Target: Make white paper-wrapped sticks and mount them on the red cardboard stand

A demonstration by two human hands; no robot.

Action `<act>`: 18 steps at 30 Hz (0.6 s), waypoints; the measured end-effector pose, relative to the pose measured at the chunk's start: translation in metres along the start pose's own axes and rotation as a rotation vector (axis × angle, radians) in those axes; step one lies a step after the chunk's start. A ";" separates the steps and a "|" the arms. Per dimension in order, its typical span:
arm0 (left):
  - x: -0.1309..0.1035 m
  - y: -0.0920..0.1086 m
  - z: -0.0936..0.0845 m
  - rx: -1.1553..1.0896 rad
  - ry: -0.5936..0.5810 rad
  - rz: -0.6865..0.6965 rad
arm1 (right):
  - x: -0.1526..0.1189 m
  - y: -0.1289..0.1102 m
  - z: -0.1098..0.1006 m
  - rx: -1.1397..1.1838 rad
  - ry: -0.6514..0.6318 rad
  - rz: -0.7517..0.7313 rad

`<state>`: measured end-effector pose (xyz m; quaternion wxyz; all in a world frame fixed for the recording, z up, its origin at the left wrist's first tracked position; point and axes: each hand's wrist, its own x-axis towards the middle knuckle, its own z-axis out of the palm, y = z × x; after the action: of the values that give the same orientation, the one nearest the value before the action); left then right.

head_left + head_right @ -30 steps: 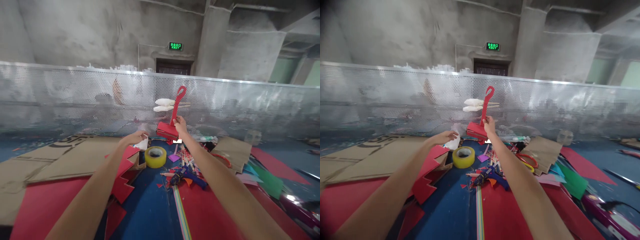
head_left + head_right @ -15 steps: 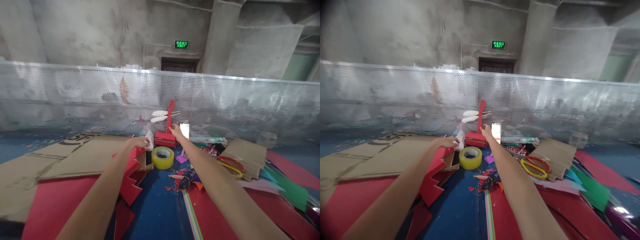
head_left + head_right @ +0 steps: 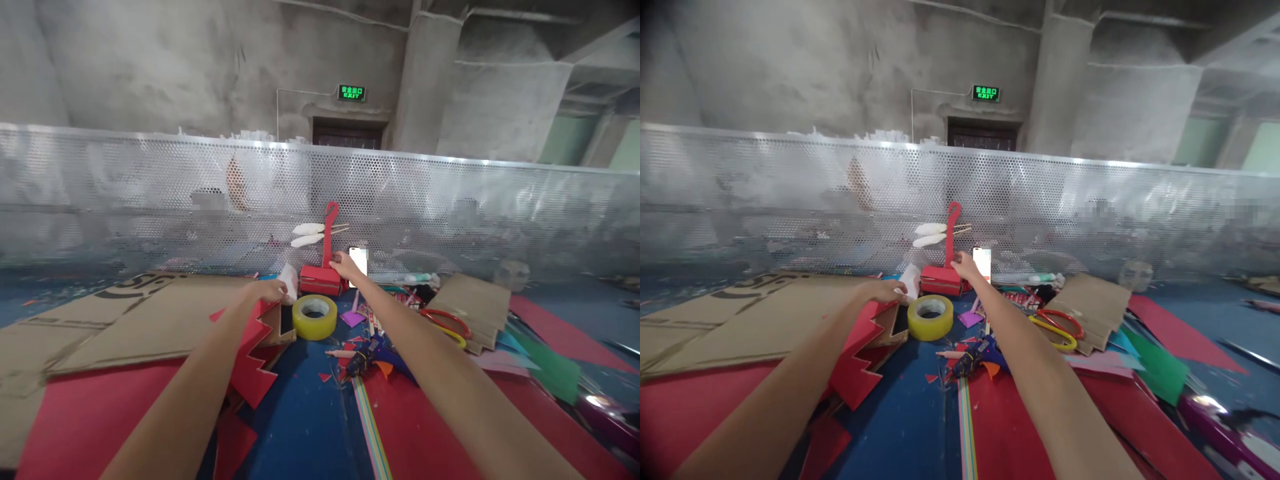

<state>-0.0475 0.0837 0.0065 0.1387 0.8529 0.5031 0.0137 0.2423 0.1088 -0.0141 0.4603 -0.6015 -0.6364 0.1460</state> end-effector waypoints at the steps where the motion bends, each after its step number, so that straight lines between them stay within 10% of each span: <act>1: -0.001 -0.001 -0.002 0.014 -0.016 0.009 | -0.001 -0.002 -0.004 -0.013 -0.002 -0.002; 18: -0.003 0.015 -0.019 -0.004 0.033 0.222 | -0.095 -0.038 -0.154 -0.491 -0.666 -0.202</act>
<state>-0.0395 0.0785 0.0289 0.1297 0.9028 0.4078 0.0437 0.3220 -0.0420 0.0571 0.0848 -0.5477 -0.8221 0.1304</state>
